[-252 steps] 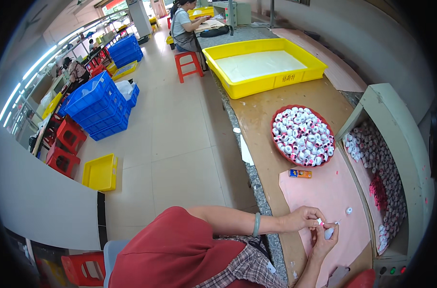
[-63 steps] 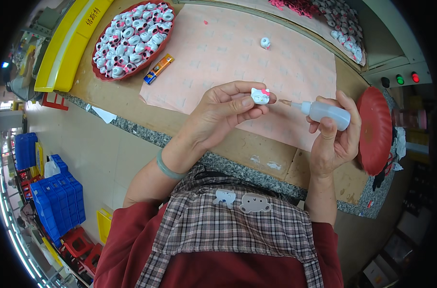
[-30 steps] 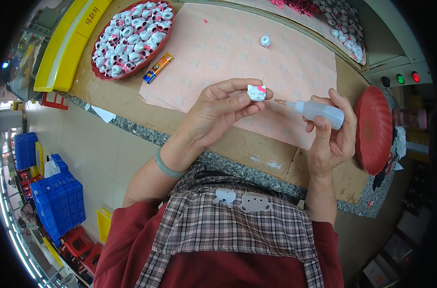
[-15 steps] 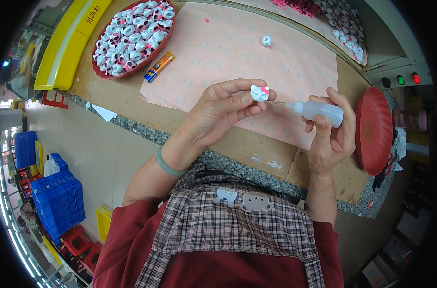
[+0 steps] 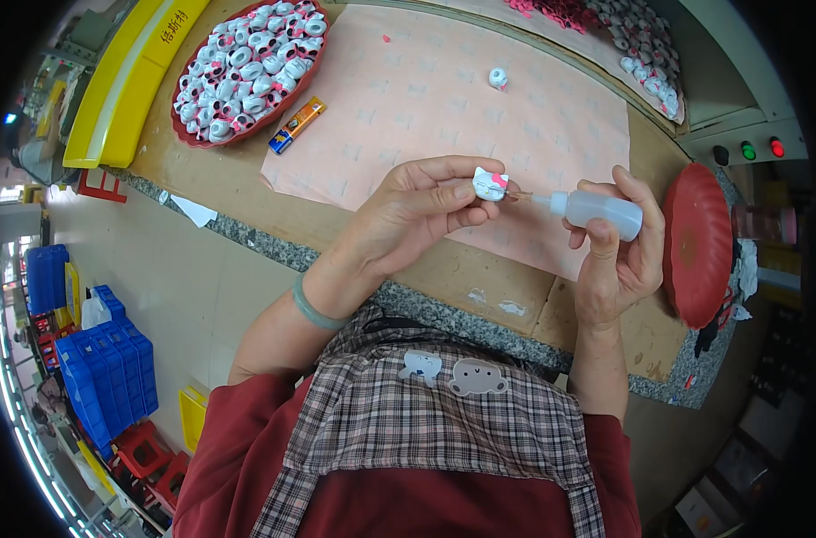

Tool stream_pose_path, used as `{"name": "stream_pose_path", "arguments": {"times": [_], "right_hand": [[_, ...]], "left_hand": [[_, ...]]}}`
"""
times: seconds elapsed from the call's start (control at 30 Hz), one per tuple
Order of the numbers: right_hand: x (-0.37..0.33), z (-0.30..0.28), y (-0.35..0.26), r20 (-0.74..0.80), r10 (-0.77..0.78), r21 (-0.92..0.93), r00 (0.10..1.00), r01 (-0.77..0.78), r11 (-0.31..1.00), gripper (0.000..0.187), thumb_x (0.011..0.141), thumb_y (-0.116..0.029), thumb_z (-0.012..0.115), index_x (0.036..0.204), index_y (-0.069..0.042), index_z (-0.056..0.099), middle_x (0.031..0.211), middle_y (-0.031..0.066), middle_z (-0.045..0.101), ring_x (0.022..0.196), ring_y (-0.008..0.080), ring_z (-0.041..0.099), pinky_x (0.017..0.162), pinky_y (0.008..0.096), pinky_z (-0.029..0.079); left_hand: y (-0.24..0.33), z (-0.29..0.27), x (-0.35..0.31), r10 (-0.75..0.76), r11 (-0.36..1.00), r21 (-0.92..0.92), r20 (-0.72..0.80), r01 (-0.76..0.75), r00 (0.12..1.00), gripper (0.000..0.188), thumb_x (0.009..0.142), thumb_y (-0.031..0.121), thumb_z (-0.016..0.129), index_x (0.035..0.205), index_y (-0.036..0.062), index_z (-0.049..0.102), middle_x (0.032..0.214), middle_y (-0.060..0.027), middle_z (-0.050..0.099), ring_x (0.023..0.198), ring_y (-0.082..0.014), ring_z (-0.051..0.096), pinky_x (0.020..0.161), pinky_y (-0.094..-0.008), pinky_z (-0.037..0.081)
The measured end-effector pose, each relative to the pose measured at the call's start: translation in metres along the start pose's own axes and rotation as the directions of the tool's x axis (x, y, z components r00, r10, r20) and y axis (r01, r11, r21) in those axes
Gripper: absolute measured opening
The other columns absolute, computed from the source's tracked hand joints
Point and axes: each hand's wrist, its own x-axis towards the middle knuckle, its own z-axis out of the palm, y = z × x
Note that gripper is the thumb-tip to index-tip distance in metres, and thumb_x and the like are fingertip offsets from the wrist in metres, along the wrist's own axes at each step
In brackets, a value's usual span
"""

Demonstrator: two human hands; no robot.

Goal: Assembling small plastic toy components by applying glue and joining parts.

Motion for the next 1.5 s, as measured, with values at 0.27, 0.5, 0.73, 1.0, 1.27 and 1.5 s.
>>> {"name": "stream_pose_path", "arguments": {"times": [0.27, 0.5, 0.73, 1.0, 1.27, 1.5], "right_hand": [[0.005, -0.002, 0.003, -0.054, 0.103, 0.117, 0.993, -0.096, 0.988, 0.041, 0.088, -0.017, 0.06, 0.121, 0.004, 0.047, 0.091, 0.0157, 0.061, 0.064, 0.0145, 0.057, 0.051, 0.0209, 0.044], [0.019, -0.002, 0.019, -0.043, 0.401, 0.313, 0.915, -0.369, 0.875, 0.035, 0.084, -0.01, 0.063, 0.114, 0.002, 0.049, 0.087, 0.0091, 0.059, 0.066, 0.0128, 0.057, 0.055, 0.0201, 0.045], [0.039, 0.008, 0.026, 0.049, 0.618, 0.303, 0.785, -0.601, 0.739, 0.02, 0.082, -0.008, 0.065, 0.097, -0.002, 0.052, 0.082, 0.0045, 0.057, 0.063, 0.0109, 0.057, 0.055, 0.0196, 0.045], [0.115, 0.015, 0.064, 0.09, 0.494, -0.121, 0.865, -0.483, 0.867, 0.015, 0.081, -0.009, 0.065, 0.089, -0.002, 0.055, 0.068, 0.0007, 0.054, 0.054, 0.0085, 0.053, 0.048, 0.0206, 0.043], [0.2, 0.028, 0.143, 0.017, 0.308, -0.643, 0.951, -0.225, 0.732, 0.016, 0.077, -0.016, 0.068, 0.085, -0.003, 0.065, 0.075, 0.0138, 0.065, 0.065, 0.0228, 0.062, 0.061, 0.035, 0.048], [0.226, 0.058, 0.151, 0.011, 0.349, -0.855, 0.937, -0.172, 0.489, 0.03, 0.073, -0.027, 0.072, 0.087, 0.0, 0.066, 0.086, 0.0202, 0.065, 0.081, 0.0346, 0.063, 0.076, 0.0407, 0.049]], "left_hand": [[0.007, 0.005, 0.001, 0.023, 1.0, -0.002, 0.008, -0.023, 1.0, 0.034, 0.088, 0.004, 0.055, 0.12, -0.0055, 0.05, 0.114, -0.0239, 0.057, 0.092, -0.0164, 0.061, 0.083, -0.0234, 0.052], [0.027, 0.008, 0.018, 0.039, 0.999, 0.037, -0.006, -0.039, 0.999, 0.035, 0.088, 0.003, 0.054, 0.121, -0.0063, 0.049, 0.114, -0.0229, 0.057, 0.092, -0.0158, 0.062, 0.083, -0.0228, 0.052], [0.033, -0.004, 0.042, 0.059, 0.996, 0.062, -0.003, -0.059, 0.998, 0.035, 0.087, 0.003, 0.055, 0.121, -0.0075, 0.049, 0.113, -0.0211, 0.058, 0.091, -0.0154, 0.063, 0.084, -0.023, 0.052], [0.033, -0.008, 0.045, 0.063, 0.994, 0.089, 0.0, -0.062, 0.998, 0.034, 0.087, 0.005, 0.056, 0.12, -0.0053, 0.051, 0.111, -0.0191, 0.06, 0.09, -0.0139, 0.062, 0.083, -0.0233, 0.051], [0.028, -0.01, 0.043, 0.015, 0.992, 0.126, 0.018, -0.017, 1.0, 0.031, 0.088, 0.006, 0.056, 0.118, -0.003, 0.053, 0.109, -0.0146, 0.062, 0.09, -0.0131, 0.061, 0.082, -0.0243, 0.05], [0.024, -0.016, 0.043, -0.005, 0.992, 0.125, 0.047, -0.001, 0.999, 0.031, 0.089, 0.008, 0.056, 0.118, -0.0012, 0.054, 0.107, -0.0111, 0.063, 0.091, -0.0133, 0.061, 0.083, -0.025, 0.05]]}}
